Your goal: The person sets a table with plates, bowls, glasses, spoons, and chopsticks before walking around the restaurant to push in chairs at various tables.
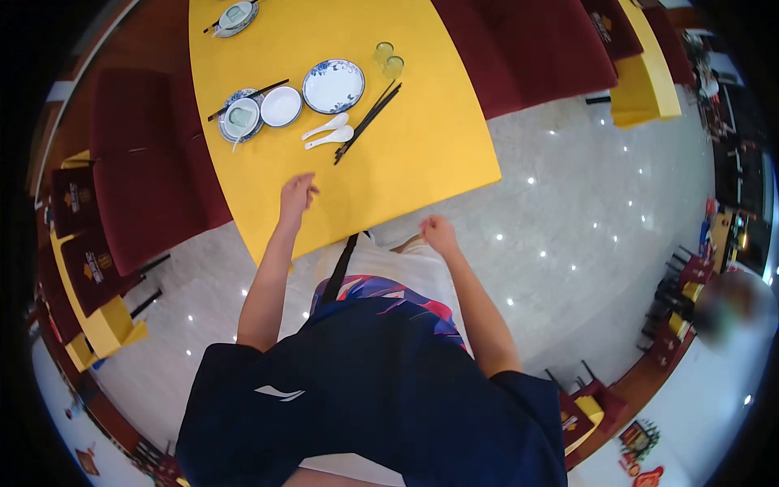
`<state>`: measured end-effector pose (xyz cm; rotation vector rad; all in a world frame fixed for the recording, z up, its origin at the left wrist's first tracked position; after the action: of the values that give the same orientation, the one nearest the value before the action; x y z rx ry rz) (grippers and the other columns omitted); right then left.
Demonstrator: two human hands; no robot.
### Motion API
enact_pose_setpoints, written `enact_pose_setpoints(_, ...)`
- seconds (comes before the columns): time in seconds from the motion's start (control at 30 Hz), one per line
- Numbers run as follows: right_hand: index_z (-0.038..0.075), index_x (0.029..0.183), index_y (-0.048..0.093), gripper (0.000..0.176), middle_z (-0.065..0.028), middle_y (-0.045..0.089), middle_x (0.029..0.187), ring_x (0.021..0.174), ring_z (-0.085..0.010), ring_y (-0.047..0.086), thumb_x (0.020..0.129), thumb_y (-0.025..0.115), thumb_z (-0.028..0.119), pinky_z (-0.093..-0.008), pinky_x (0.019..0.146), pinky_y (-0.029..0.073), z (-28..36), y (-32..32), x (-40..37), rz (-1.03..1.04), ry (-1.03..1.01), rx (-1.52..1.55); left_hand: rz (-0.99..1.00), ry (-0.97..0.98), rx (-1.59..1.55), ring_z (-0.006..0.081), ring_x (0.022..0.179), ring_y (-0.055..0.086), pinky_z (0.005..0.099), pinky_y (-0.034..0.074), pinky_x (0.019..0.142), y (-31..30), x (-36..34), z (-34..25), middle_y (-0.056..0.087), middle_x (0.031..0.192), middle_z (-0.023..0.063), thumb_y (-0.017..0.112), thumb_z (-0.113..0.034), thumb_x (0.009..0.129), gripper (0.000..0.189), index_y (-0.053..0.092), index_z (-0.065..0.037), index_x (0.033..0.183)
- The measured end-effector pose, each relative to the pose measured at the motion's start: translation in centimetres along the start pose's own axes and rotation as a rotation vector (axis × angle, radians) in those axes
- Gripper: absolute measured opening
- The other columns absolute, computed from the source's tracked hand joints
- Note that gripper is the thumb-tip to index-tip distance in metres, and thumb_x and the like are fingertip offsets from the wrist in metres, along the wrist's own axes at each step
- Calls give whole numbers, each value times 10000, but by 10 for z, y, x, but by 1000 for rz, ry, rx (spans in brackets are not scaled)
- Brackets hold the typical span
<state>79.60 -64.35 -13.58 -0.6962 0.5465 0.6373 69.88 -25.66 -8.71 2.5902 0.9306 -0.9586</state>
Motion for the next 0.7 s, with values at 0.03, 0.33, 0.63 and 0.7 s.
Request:
enact_pose_setpoints(0.03,4,911,670,206,-93,680,766,631,-173,653,893,478,79,-318,582,535,28,-17,31,1,-46,-26,-53,2,-77,73,436,423,217,315,410,10,20,-14,654,720,104,618,-232,929,243,641,-8,1020)
enact_pose_setpoints(0.33,22,1013,677,180,-69,691,814,708,-136,666,900,582,125,-283,648,541,352,-61,197,418,-664,-248,-262,-13,-580,131,623,587,237,421,537,93,88,-64,686,815,143,567,-206,954,221,600,11,980)
enact_pose_setpoints(0.63,20,1068,661,207,-73,697,844,687,-125,657,910,541,82,-257,675,527,409,-93,277,697,-654,-144,-468,-102,-1334,214,737,628,296,505,638,215,0,67,660,807,142,434,-278,1035,331,554,-68,809)
enact_pose_setpoints(0.7,5,1061,654,200,-73,694,842,680,-127,651,921,541,91,-262,670,527,378,-117,276,687,-570,-144,-419,-125,-1374,222,764,631,299,516,658,250,3,97,661,848,156,438,-289,1033,313,559,-68,848)
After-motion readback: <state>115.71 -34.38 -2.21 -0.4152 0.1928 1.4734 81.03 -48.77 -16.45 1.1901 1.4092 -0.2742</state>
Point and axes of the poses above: each hand's wrist, its own x-axis towards the middle knuckle, its own y-axis out of the palm, z = x × y, the point moved 10 cm from there along x, towards the middle knuckle
